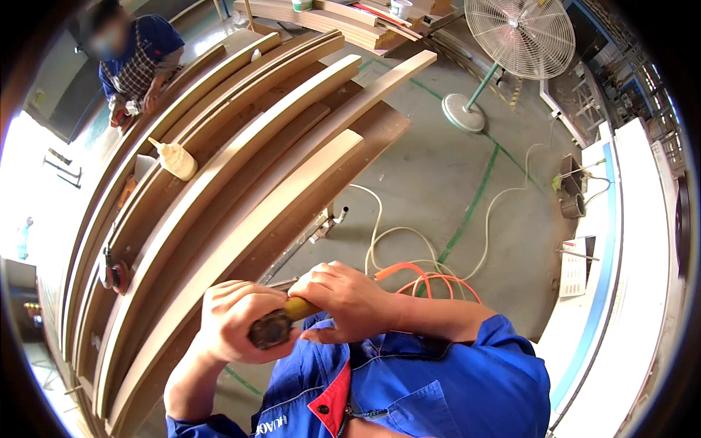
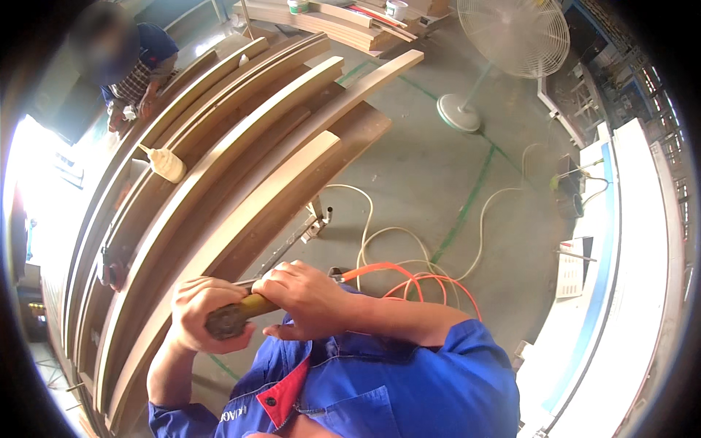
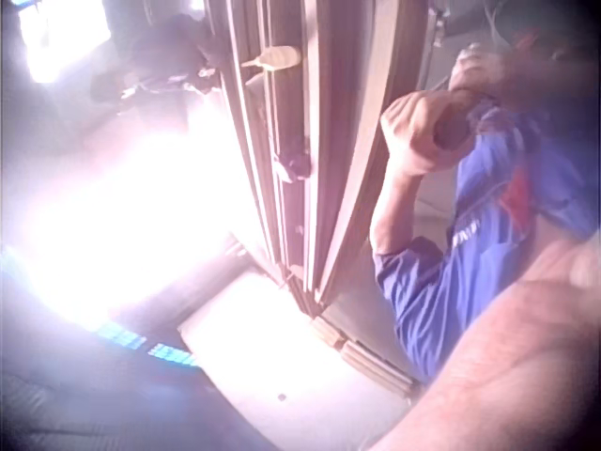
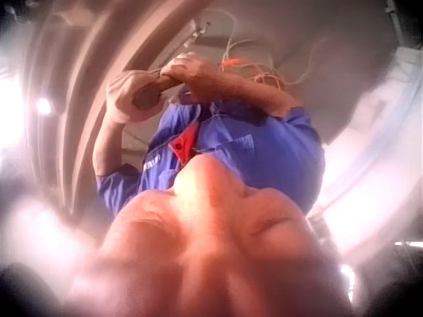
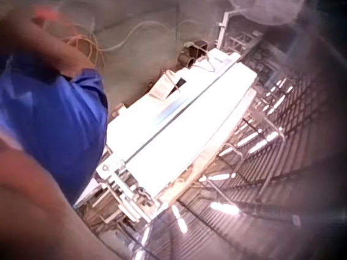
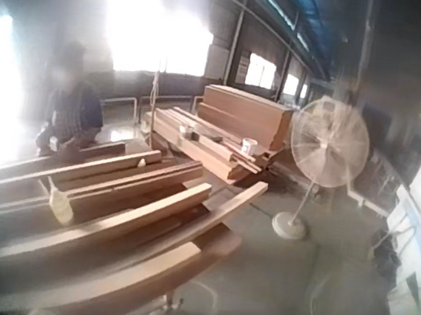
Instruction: The person sands curved wooden planks using a handheld orbital sander. They then apply glue to the edges of the planks and use a pneumatic nail gun to fasten them together, forming a curved wooden structure. The person continues to sand the assembled sections to smooth the surface.
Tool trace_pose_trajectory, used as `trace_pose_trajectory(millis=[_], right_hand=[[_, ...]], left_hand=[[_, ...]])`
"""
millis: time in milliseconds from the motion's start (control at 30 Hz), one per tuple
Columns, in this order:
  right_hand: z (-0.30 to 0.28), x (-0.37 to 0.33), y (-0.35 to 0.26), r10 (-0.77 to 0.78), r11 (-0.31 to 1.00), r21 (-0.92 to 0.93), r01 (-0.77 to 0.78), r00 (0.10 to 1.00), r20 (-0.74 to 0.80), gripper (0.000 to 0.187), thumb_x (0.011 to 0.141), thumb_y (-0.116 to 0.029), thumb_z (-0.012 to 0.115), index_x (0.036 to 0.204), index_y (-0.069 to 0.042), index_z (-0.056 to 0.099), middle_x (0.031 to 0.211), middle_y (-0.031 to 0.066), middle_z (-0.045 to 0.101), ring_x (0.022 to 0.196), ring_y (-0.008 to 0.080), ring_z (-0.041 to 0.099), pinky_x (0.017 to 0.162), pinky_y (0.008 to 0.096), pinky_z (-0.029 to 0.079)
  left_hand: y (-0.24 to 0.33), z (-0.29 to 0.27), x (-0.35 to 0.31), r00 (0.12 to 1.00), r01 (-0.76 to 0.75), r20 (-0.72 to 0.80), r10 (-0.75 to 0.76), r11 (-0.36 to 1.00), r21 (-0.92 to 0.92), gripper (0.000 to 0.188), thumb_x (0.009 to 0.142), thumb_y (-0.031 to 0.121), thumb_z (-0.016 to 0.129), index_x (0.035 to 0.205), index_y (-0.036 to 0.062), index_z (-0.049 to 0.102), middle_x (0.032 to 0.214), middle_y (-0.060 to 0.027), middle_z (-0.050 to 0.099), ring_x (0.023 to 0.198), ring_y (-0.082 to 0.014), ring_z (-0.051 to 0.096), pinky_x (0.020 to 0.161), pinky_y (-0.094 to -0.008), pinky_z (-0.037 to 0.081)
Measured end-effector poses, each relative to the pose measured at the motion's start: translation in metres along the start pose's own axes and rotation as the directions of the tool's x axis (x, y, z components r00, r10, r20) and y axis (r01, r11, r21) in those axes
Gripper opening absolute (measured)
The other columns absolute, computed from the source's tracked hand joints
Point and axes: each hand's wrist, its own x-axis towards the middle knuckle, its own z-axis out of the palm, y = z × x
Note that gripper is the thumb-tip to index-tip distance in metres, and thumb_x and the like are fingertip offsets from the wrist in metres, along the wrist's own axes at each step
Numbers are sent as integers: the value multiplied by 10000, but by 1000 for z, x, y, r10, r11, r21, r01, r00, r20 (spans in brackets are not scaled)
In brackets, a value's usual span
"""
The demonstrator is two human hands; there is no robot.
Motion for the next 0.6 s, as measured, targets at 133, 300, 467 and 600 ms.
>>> trace_pose_trajectory(millis=[133, 300, 467, 600], right_hand=[[5, -16, 18, 325, 923, 110, -369, 899, 292, 419, 798, -338, 833, 1097, -130, 625, 864, 142, 728, 851, 408, 725, 729, 506, 570], [-21, -65, 59, 574, 818, -98, -567, 816, 67, 286, 772, -258, 807, 967, -93, 678, 816, 150, 731, 766, 398, 732, 672, 485, 574], [-73, -68, 115, 728, 661, 17, -750, 635, -259, 258, 865, -221, 815, 1002, -27, 714, 837, 167, 761, 760, 262, 772, 676, 402, 576], [-104, -63, 171, 720, 683, 212, -699, 595, -359, 236, 916, -195, 810, 981, -10, 679, 829, 20, 666, 765, 96, 572, 689, 304, 493]], left_hand=[[-13, 39, -2, 993, 34, 112, -38, 999, 38, 446, 708, 431, 939, 928, 118, 710, 748, -42, 650, 683, -259, 685, 617, -369, 519], [-77, 57, -30, 910, 391, 3, -415, 860, 328, 908, 682, 496, 935, 1413, 67, 611, 1415, -183, 615, 1342, -379, 564, 1126, -512, 440], [-151, 89, -61, 863, 456, -150, -483, 616, 642, 899, 703, 296, 931, 1488, 94, 542, 1475, -159, 566, 1367, -364, 526, 1156, -500, 402], [-175, 94, -62, 832, 510, -213, -513, 554, 658, 844, 684, 219, 902, 1455, 100, 580, 1299, -114, 621, 1206, -317, 602, 1036, -472, 488]])
